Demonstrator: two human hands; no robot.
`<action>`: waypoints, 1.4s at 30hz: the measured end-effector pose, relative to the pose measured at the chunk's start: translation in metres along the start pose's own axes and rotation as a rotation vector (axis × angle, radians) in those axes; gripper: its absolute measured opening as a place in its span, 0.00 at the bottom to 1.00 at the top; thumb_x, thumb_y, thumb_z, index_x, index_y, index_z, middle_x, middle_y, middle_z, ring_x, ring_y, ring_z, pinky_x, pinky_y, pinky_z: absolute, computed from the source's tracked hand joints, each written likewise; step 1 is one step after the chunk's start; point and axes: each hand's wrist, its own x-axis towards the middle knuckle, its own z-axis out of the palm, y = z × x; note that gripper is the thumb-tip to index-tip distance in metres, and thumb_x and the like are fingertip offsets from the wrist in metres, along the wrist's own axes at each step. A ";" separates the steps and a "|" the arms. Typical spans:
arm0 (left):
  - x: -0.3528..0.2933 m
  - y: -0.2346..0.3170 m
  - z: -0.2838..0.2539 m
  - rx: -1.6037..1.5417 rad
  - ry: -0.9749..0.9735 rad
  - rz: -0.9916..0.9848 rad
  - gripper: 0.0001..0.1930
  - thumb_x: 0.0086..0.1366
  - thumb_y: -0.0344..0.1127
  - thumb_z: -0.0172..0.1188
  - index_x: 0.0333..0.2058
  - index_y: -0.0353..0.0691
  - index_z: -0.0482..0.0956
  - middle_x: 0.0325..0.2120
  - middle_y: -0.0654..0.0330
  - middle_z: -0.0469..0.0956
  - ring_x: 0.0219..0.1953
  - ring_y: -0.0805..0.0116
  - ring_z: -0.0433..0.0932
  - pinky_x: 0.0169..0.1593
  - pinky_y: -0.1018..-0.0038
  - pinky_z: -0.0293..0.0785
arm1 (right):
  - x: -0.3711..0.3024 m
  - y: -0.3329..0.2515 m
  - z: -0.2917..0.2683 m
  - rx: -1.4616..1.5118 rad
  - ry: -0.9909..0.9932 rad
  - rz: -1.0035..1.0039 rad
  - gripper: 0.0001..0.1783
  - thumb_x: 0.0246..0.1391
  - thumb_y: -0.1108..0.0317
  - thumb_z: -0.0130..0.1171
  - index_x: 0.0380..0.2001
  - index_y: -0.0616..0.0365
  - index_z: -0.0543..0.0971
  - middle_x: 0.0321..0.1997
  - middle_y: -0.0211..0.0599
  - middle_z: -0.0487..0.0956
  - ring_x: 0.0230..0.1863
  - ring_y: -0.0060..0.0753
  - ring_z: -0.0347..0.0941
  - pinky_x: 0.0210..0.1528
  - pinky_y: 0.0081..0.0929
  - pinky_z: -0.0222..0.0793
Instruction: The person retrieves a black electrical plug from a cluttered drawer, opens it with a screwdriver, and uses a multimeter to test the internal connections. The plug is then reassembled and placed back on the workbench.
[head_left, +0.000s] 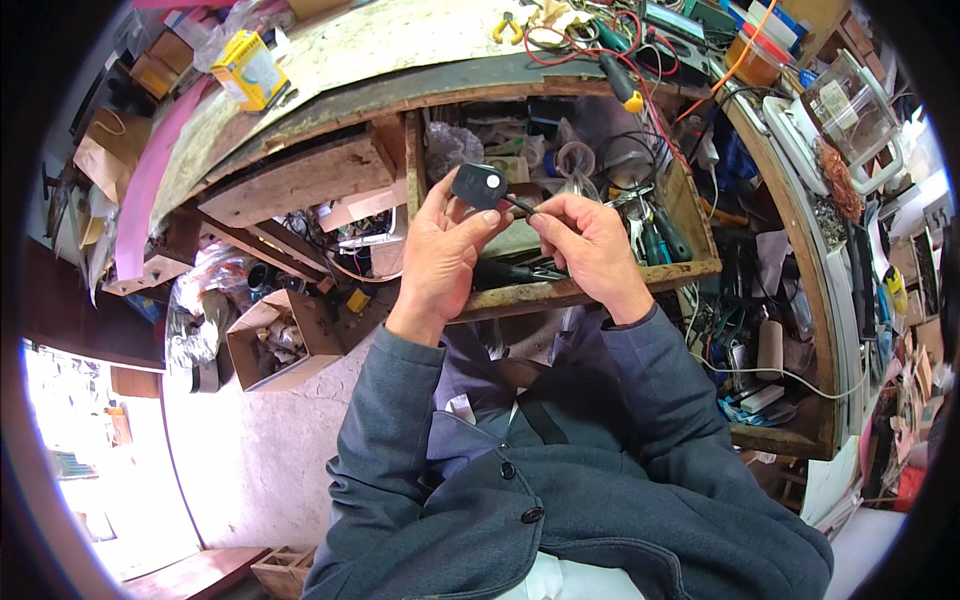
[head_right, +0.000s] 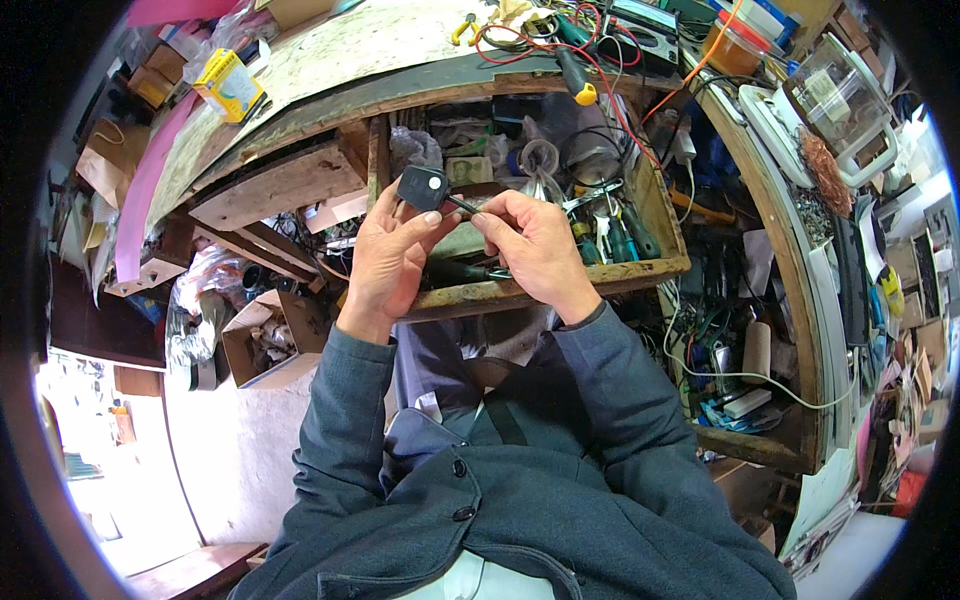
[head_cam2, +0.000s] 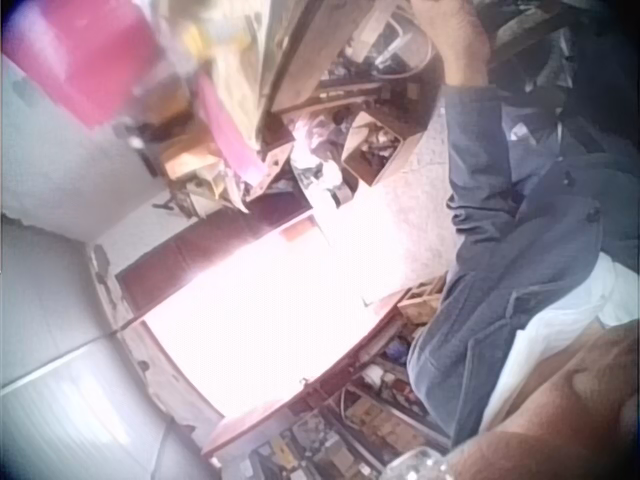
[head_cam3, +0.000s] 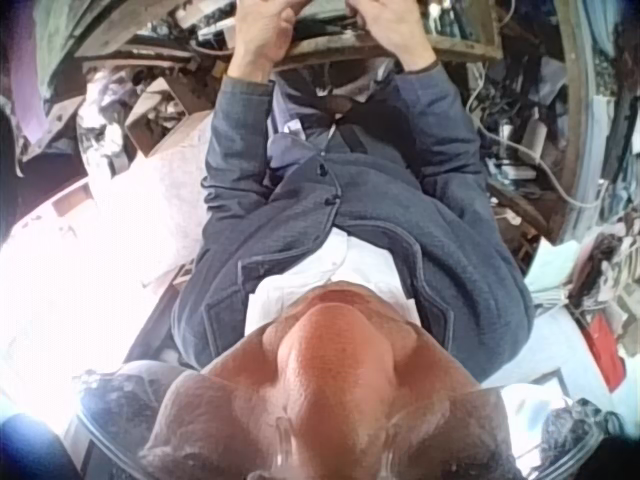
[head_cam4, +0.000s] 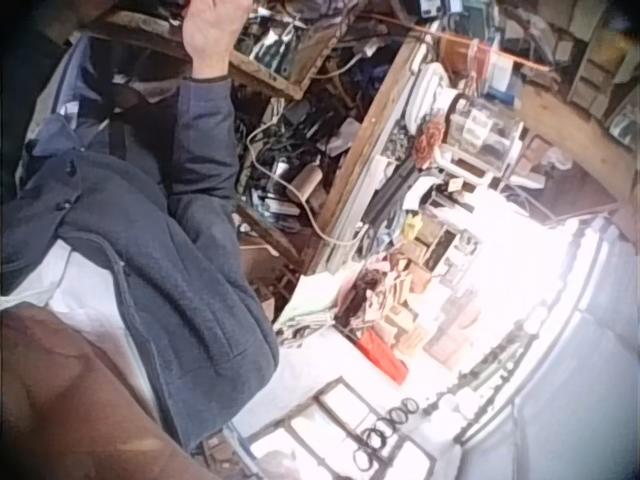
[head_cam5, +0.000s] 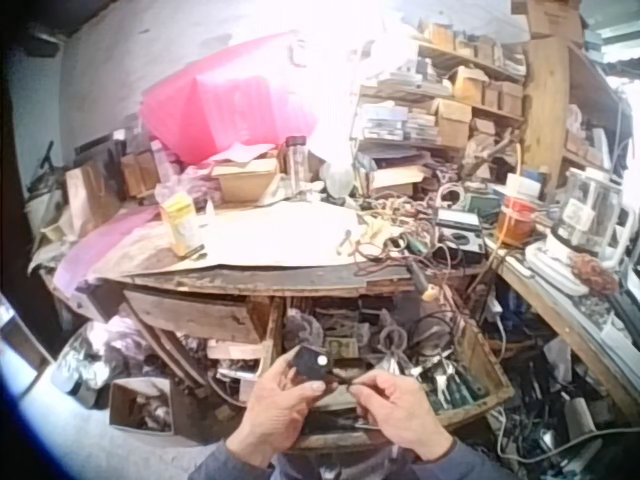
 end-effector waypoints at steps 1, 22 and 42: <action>0.001 -0.001 -0.001 -0.005 0.009 -0.001 0.36 0.65 0.17 0.64 0.70 0.31 0.61 0.57 0.52 0.76 0.57 0.57 0.81 0.62 0.60 0.80 | 0.000 0.000 0.000 -0.001 -0.012 0.010 0.07 0.69 0.67 0.63 0.39 0.61 0.83 0.25 0.23 0.79 0.26 0.12 0.72 0.27 0.15 0.67; 0.002 -0.009 0.000 0.184 0.100 0.051 0.39 0.65 0.19 0.67 0.72 0.27 0.58 0.51 0.51 0.79 0.46 0.66 0.84 0.51 0.70 0.83 | 0.006 0.001 -0.001 -0.049 -0.160 0.114 0.09 0.72 0.70 0.56 0.41 0.65 0.82 0.23 0.29 0.81 0.20 0.16 0.74 0.24 0.18 0.70; 0.003 -0.009 -0.004 0.197 0.118 0.050 0.37 0.66 0.20 0.66 0.71 0.29 0.60 0.51 0.52 0.80 0.46 0.64 0.85 0.51 0.70 0.84 | 0.010 -0.001 -0.003 -0.004 -0.178 0.152 0.15 0.74 0.61 0.55 0.42 0.64 0.82 0.24 0.30 0.81 0.23 0.20 0.77 0.26 0.19 0.71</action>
